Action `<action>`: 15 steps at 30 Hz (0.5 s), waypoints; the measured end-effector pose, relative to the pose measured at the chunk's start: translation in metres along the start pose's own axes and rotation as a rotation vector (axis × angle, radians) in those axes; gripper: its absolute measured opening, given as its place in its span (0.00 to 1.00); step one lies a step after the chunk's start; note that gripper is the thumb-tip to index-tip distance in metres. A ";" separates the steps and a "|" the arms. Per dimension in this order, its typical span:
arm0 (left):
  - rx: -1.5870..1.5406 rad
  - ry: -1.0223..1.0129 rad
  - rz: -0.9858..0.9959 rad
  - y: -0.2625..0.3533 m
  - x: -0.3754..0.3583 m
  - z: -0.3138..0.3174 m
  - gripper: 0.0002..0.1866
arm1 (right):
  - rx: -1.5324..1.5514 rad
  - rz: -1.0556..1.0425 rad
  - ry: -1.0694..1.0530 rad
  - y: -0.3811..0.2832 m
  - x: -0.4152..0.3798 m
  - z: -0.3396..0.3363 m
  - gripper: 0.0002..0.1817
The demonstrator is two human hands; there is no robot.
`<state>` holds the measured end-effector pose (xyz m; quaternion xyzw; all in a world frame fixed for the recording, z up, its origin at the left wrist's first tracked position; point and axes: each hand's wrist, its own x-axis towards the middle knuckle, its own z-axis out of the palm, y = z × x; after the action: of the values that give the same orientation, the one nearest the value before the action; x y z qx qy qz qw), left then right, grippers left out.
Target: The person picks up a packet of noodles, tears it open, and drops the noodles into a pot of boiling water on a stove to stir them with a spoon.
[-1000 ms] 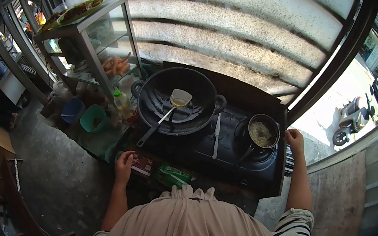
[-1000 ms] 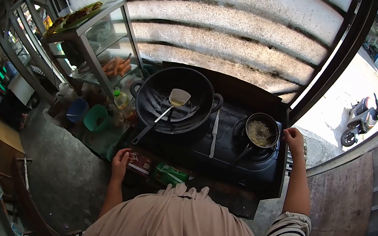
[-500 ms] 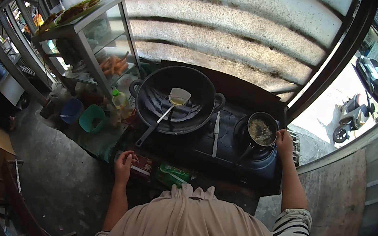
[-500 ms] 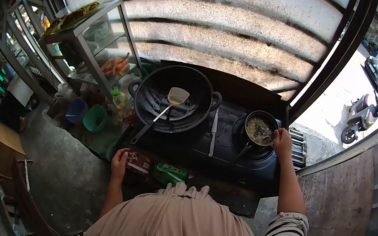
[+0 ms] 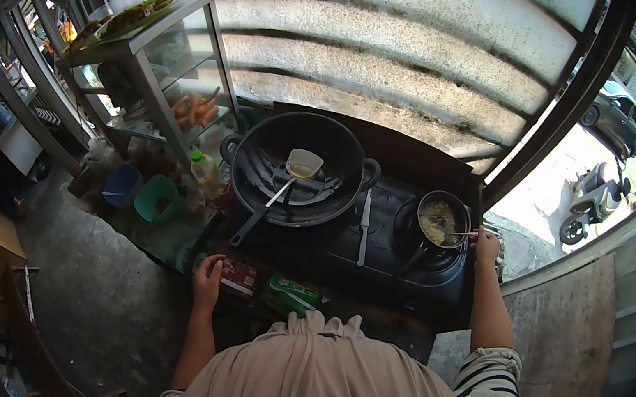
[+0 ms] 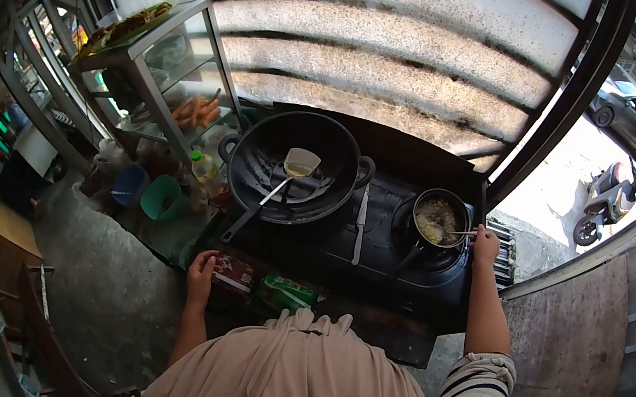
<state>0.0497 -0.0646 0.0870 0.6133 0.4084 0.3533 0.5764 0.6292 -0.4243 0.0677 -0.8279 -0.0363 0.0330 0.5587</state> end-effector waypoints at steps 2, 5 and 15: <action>0.006 0.008 0.016 0.000 -0.001 0.000 0.10 | 0.031 0.078 0.011 -0.003 -0.001 -0.002 0.16; 0.019 0.009 -0.011 0.000 -0.002 -0.001 0.10 | 0.179 0.248 -0.007 -0.012 -0.003 -0.008 0.14; -0.016 -0.016 -0.007 -0.004 0.002 0.001 0.10 | 0.332 0.344 -0.027 -0.011 -0.001 -0.014 0.12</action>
<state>0.0510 -0.0633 0.0830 0.6102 0.4031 0.3497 0.5856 0.6290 -0.4329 0.0834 -0.7182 0.1037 0.1440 0.6728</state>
